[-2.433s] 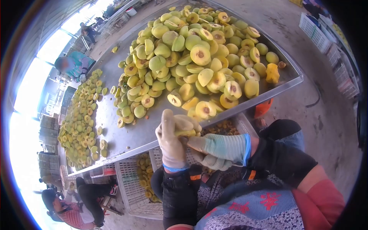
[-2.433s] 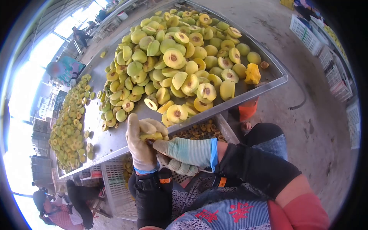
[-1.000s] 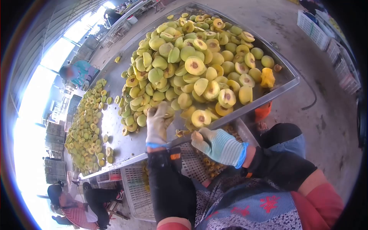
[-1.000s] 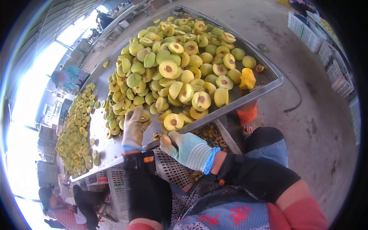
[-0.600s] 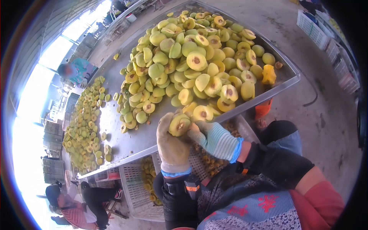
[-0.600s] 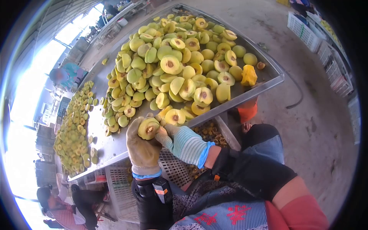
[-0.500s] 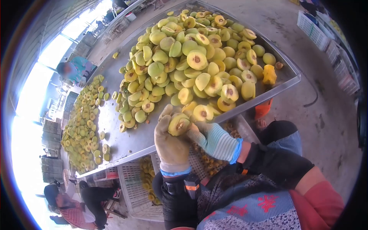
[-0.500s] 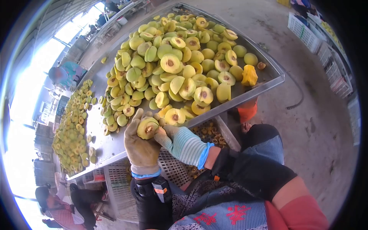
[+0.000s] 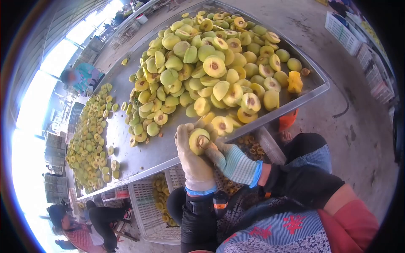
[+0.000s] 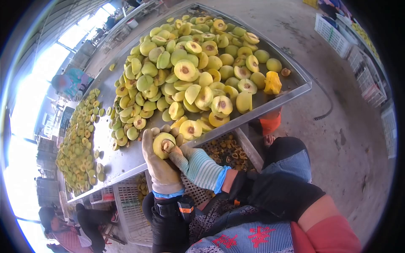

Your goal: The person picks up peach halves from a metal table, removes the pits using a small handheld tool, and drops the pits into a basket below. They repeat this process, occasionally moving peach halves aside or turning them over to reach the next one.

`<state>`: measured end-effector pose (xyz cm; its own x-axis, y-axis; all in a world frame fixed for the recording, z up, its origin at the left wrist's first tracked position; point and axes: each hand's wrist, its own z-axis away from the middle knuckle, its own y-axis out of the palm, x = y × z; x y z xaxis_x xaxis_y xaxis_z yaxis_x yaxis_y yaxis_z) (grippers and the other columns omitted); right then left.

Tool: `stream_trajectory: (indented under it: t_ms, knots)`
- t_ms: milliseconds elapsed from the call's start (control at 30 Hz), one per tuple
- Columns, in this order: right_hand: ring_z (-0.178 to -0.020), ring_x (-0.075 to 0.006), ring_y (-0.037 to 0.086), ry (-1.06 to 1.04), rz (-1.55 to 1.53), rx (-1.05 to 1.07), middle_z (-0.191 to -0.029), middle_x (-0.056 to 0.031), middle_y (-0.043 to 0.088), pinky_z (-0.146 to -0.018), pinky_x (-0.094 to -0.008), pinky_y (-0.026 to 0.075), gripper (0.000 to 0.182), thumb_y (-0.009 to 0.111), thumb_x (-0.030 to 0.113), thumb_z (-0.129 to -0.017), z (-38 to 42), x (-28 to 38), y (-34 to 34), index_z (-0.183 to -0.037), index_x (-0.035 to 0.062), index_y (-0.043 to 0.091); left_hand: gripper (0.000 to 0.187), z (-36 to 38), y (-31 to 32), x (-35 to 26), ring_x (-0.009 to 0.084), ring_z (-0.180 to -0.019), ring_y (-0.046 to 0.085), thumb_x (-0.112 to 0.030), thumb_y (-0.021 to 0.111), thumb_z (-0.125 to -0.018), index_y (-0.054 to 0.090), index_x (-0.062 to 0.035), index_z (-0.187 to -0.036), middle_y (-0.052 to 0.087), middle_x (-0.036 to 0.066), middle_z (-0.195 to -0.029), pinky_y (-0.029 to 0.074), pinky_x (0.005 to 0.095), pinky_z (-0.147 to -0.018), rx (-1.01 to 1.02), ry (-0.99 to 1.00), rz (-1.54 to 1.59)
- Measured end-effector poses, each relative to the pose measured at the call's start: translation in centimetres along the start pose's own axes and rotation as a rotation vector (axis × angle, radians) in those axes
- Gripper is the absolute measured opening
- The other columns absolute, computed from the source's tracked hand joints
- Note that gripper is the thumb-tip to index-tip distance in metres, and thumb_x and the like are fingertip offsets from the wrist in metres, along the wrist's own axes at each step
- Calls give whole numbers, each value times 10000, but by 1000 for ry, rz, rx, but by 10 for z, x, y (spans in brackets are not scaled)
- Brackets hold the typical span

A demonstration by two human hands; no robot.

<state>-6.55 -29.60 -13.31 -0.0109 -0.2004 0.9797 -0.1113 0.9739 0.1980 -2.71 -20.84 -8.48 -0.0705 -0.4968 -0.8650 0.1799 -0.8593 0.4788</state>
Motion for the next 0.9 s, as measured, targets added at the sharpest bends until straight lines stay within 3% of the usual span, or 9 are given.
stream_trajectory:
  t_ms: [133, 233, 333, 433, 633, 900]
  knots:
    - [-835, -210, 630, 49, -55, 20, -898, -167, 692, -787, -354, 518, 452, 459, 372, -1071, 4, 3, 2, -1104, -41, 641, 370, 6, 6, -3, 245, -856, 633, -408, 529, -1012, 564, -46, -1078, 631, 113, -993, 559, 364, -767, -2, -11, -62]
    - [-830, -211, 627, 58, -115, 50, -892, -166, 690, -783, -350, 521, 461, 462, 387, -1068, 2, -5, 3, -1095, -36, 644, 371, -1, -5, 2, 247, -887, 642, -352, 456, -1031, 598, -13, -1074, 611, 132, -1066, 572, 379, -780, 51, 12, -125]
    - [-818, -204, 620, 80, -58, 44, -886, -160, 688, -771, -354, 523, 465, 464, 395, -1066, 4, 1, 2, -1090, -31, 647, 391, 3, 2, 4, 230, -831, 621, -411, 518, -1014, 570, -29, -1079, 615, 107, -956, 551, 347, -755, 13, 41, -148]
    - [-835, -268, 660, 100, -107, 43, -885, -195, 690, -771, -373, 526, 444, 477, 387, -1060, 3, -6, 5, -1103, -24, 636, 380, 4, 3, 2, 233, -829, 618, -411, 516, -1015, 571, -40, -1078, 611, 106, -956, 550, 356, -757, 2, 47, -177]
    - [-921, -416, 687, -20, -29, -140, -932, -272, 685, -795, -413, 527, 417, 514, 362, -1040, 11, -4, 10, -1174, -22, 604, 357, 8, 8, 2, 244, -850, 616, -422, 526, -1008, 584, -73, -1059, 611, 103, -964, 543, 375, -760, 41, -18, 104]
    - [-848, -347, 688, 33, -34, -42, -891, -243, 690, -775, -402, 528, 428, 487, 366, -1055, 9, -2, 7, -1120, -32, 629, 330, 10, 6, 4, 245, -830, 612, -384, 510, -1014, 568, -61, -1046, 612, 105, -957, 540, 367, -739, 31, 21, -4]
